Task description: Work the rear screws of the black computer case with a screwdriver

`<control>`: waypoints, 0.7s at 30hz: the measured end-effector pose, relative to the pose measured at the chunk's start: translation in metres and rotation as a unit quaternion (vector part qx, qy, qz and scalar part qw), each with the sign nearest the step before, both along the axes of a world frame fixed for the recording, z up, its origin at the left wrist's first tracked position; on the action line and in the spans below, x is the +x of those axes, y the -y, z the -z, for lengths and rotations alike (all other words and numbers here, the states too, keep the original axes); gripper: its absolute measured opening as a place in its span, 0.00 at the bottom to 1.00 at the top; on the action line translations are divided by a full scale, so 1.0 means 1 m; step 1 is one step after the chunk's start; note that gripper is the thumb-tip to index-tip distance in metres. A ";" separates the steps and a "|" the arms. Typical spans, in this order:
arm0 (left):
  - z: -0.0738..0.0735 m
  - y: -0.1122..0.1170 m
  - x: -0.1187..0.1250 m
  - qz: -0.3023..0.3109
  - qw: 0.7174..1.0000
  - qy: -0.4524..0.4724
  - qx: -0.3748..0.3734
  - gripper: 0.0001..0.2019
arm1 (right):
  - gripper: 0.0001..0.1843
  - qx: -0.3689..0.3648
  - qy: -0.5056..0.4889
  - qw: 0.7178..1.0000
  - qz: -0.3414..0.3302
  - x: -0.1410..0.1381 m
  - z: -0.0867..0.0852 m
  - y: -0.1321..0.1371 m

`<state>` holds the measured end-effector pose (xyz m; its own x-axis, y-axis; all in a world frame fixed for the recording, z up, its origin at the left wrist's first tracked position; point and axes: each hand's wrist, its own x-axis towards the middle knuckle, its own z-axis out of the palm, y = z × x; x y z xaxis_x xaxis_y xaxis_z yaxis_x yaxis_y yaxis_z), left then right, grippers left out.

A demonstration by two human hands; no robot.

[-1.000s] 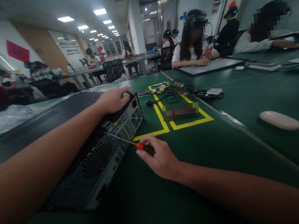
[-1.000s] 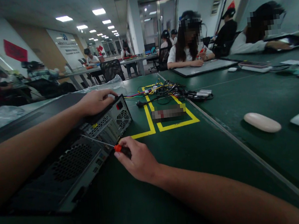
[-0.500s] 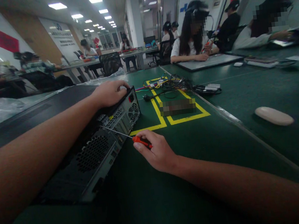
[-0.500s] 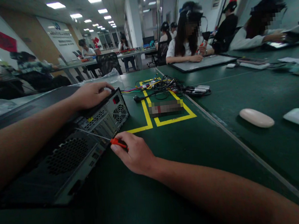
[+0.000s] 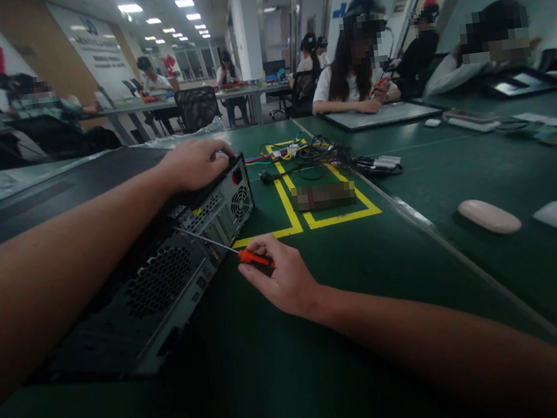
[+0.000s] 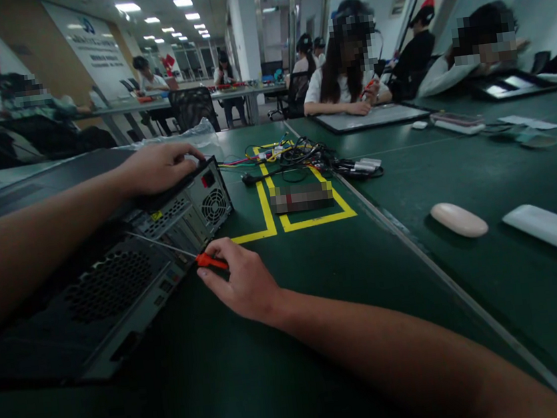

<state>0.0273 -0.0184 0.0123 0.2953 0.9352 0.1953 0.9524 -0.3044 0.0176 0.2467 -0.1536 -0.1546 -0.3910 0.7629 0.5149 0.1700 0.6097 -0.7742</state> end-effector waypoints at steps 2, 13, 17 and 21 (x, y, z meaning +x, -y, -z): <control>0.000 0.000 0.000 -0.005 1.000 0.000 0.003 0.29 | 0.10 -0.004 0.002 1.000 -0.001 0.000 -0.001 0.000; 0.001 -0.002 -0.001 -0.004 1.000 0.004 0.001 0.29 | 0.09 -0.010 0.012 1.000 0.001 0.001 -0.004 0.001; 0.001 -0.001 -0.001 -0.007 1.000 0.013 -0.002 0.28 | 0.10 -0.008 0.006 1.000 -0.001 0.000 -0.002 0.001; 0.000 0.003 0.002 -0.003 1.000 0.002 0.000 0.28 | 0.10 -0.005 0.008 1.000 0.003 0.000 -0.002 0.001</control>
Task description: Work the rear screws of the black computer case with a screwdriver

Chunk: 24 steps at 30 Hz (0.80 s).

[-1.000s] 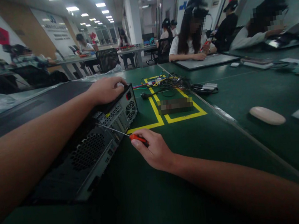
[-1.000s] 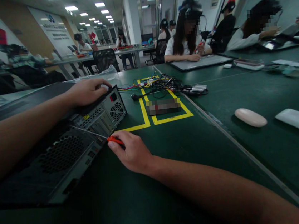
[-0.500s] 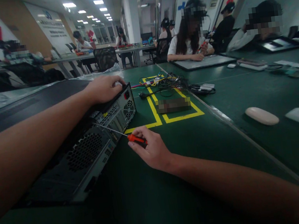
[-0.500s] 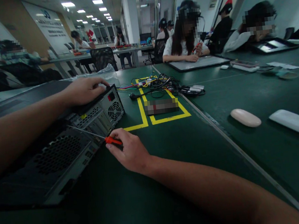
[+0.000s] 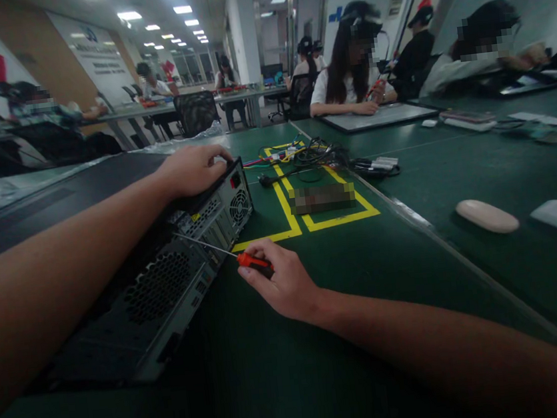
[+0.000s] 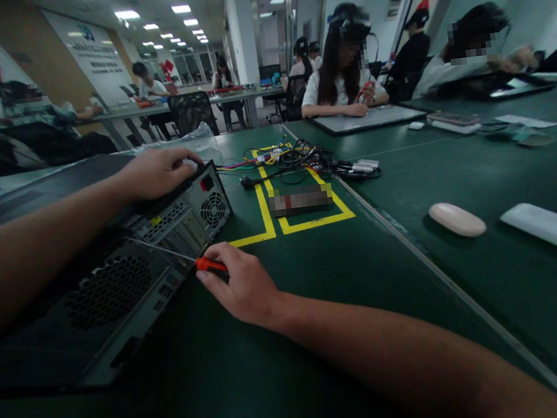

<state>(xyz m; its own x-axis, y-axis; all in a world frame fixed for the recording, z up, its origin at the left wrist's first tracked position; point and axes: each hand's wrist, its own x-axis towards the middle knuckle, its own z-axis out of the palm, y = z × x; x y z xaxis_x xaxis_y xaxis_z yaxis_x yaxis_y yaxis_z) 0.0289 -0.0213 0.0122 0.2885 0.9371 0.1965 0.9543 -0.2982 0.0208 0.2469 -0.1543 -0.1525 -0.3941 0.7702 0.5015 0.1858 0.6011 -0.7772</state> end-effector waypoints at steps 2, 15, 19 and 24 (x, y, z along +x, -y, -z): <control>0.000 0.002 0.002 -0.003 1.000 -0.005 0.000 0.28 | 0.10 -0.001 0.003 1.000 0.000 0.000 0.000 0.000; -0.007 0.015 0.008 -0.016 1.000 -0.027 0.000 0.28 | 0.13 -0.011 0.009 1.000 -0.001 0.001 -0.003 0.002; -0.004 0.005 0.004 -0.019 1.000 -0.005 -0.010 0.28 | 0.13 -0.010 0.010 1.000 -0.006 0.002 -0.003 0.003; -0.001 -0.001 -0.001 0.001 1.000 0.017 -0.004 0.29 | 0.13 0.007 0.014 1.000 -0.006 0.002 -0.002 0.001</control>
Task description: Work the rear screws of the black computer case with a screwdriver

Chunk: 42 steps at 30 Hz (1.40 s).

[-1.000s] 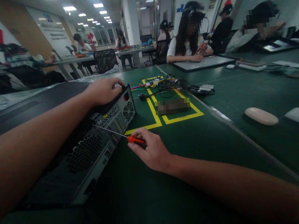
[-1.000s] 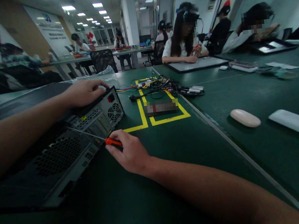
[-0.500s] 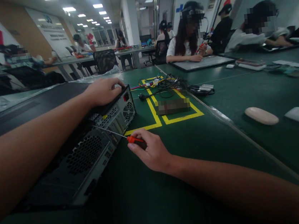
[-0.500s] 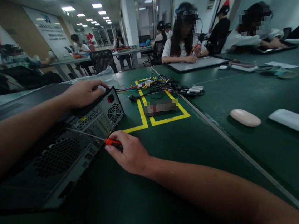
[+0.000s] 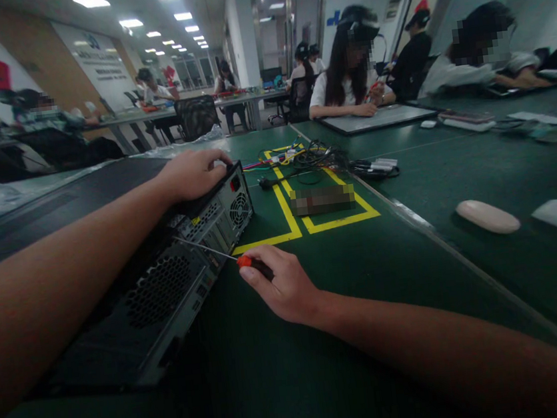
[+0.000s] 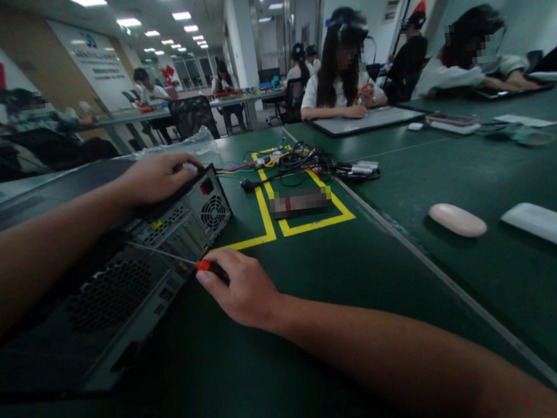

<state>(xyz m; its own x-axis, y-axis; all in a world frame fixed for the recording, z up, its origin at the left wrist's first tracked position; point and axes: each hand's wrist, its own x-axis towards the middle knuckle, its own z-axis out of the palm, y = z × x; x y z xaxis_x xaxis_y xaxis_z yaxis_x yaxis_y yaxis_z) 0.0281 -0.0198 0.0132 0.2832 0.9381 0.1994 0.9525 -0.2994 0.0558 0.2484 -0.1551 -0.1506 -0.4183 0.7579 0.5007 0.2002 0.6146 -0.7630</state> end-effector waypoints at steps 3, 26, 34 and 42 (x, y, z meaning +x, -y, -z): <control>-0.001 0.003 0.002 -0.006 1.000 -0.013 -0.001 0.29 | 0.13 -0.007 -0.002 1.000 -0.005 0.000 0.000 0.000; -0.001 0.001 0.001 -0.009 1.000 -0.012 -0.002 0.30 | 0.10 -0.035 -0.020 0.999 0.002 -0.001 -0.002 0.001; -0.003 0.004 0.004 -0.017 1.000 -0.017 -0.012 0.31 | 0.10 -0.028 -0.026 0.999 0.001 -0.002 0.001 -0.001; -0.002 0.003 0.004 -0.016 1.000 -0.017 -0.009 0.32 | 0.10 -0.026 -0.024 0.999 0.002 -0.002 0.001 0.000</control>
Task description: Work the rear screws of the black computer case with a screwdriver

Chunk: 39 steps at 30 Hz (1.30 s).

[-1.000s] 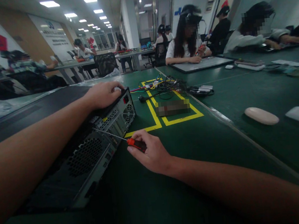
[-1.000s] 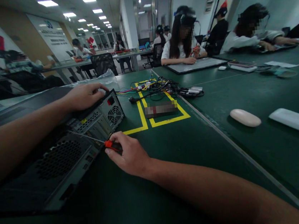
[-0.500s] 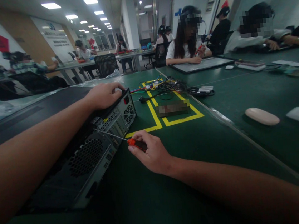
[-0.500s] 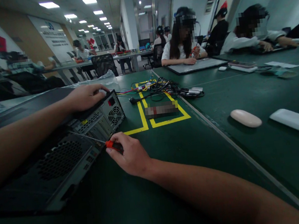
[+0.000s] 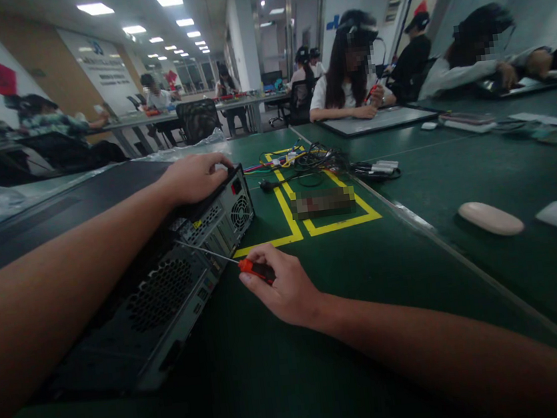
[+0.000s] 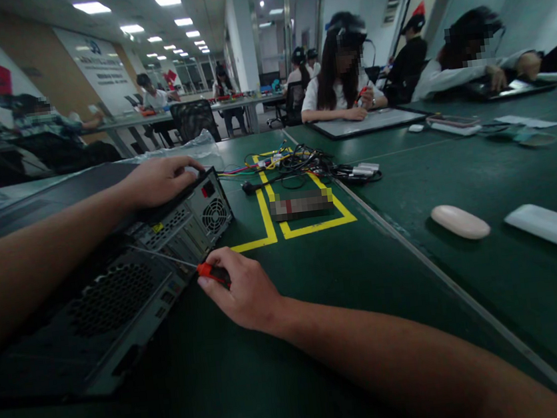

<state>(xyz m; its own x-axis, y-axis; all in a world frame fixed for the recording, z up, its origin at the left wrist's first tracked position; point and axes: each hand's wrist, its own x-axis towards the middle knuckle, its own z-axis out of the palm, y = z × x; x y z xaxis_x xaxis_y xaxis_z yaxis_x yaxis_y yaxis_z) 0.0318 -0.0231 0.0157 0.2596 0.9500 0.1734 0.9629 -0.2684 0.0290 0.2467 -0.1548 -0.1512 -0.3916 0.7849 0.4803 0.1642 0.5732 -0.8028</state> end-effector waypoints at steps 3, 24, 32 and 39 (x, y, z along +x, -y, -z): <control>0.001 -0.001 -0.001 0.003 1.000 -0.003 0.005 0.32 | 0.10 0.001 0.000 1.000 0.001 0.000 0.000 0.000; 0.000 -0.001 0.000 0.000 1.000 -0.008 0.002 0.32 | 0.13 0.040 0.022 0.999 0.006 0.002 0.001 -0.001; 0.000 -0.001 -0.001 0.005 1.000 -0.023 0.006 0.32 | 0.16 0.042 0.001 0.999 -0.004 0.002 0.002 -0.001; 0.000 -0.001 -0.001 0.012 1.000 -0.013 0.011 0.31 | 0.11 0.018 0.013 1.000 -0.001 0.001 0.001 0.000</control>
<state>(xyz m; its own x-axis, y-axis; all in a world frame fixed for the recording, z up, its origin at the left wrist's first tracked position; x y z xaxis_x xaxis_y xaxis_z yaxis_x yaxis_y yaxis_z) 0.0303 -0.0226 0.0154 0.2871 0.9396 0.1864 0.9565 -0.2918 -0.0020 0.2475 -0.1546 -0.1519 -0.4052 0.7665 0.4983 0.1839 0.6022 -0.7768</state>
